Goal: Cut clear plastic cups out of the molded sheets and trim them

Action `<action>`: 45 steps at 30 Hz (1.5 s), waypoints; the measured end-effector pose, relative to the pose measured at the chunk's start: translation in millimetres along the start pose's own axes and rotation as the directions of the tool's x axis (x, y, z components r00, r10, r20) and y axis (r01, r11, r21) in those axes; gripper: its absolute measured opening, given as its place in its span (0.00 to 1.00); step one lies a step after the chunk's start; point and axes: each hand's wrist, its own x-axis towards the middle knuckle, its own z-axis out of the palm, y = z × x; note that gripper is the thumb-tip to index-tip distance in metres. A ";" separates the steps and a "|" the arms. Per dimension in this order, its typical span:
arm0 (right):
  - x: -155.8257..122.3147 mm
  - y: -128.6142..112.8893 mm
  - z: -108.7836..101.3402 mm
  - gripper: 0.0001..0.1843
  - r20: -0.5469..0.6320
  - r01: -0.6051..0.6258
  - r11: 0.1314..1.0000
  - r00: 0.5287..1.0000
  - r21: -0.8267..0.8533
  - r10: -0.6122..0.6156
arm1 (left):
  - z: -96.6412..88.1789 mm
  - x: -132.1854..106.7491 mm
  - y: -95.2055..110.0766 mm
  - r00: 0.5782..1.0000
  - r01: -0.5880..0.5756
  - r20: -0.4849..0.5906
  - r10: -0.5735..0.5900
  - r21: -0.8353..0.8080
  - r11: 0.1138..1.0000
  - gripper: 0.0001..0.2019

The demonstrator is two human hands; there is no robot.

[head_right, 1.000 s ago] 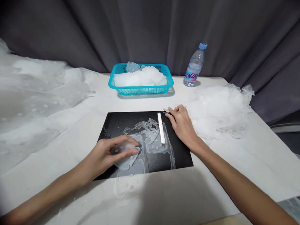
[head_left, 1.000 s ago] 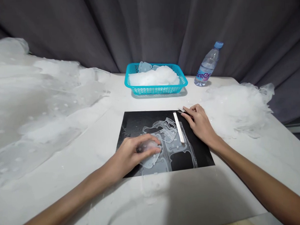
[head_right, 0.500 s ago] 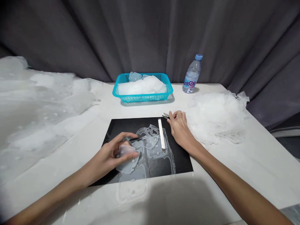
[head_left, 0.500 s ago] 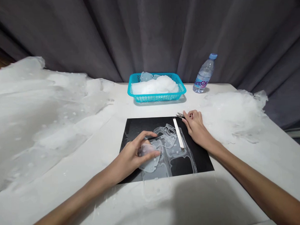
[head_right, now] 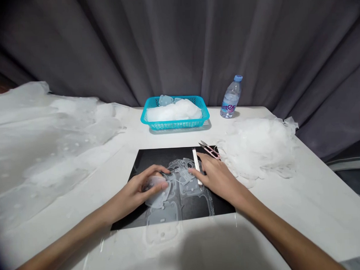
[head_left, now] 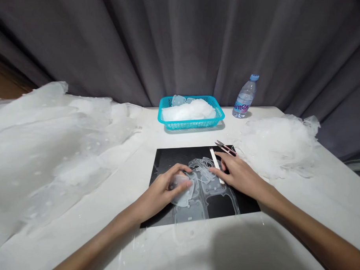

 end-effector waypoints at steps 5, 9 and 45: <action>-5.2 -4.3 -2.9 0.14 0.060 -0.026 0.999 0.998 0.037 0.024 | -11.4 8.7 -3.4 1.000 0.021 -0.015 -0.027 -0.336 0.942 0.20; -3.6 -6.0 -0.5 0.10 0.036 -0.022 0.999 0.999 -0.030 0.023 | -24.0 24.6 2.4 0.982 -0.068 -0.188 -0.011 -0.411 0.909 0.20; 6.7 -19.3 -20.0 0.20 -0.015 -0.006 0.664 1.000 0.748 0.027 | -11.0 37.4 -16.9 0.957 -0.262 0.068 0.282 0.619 0.740 0.46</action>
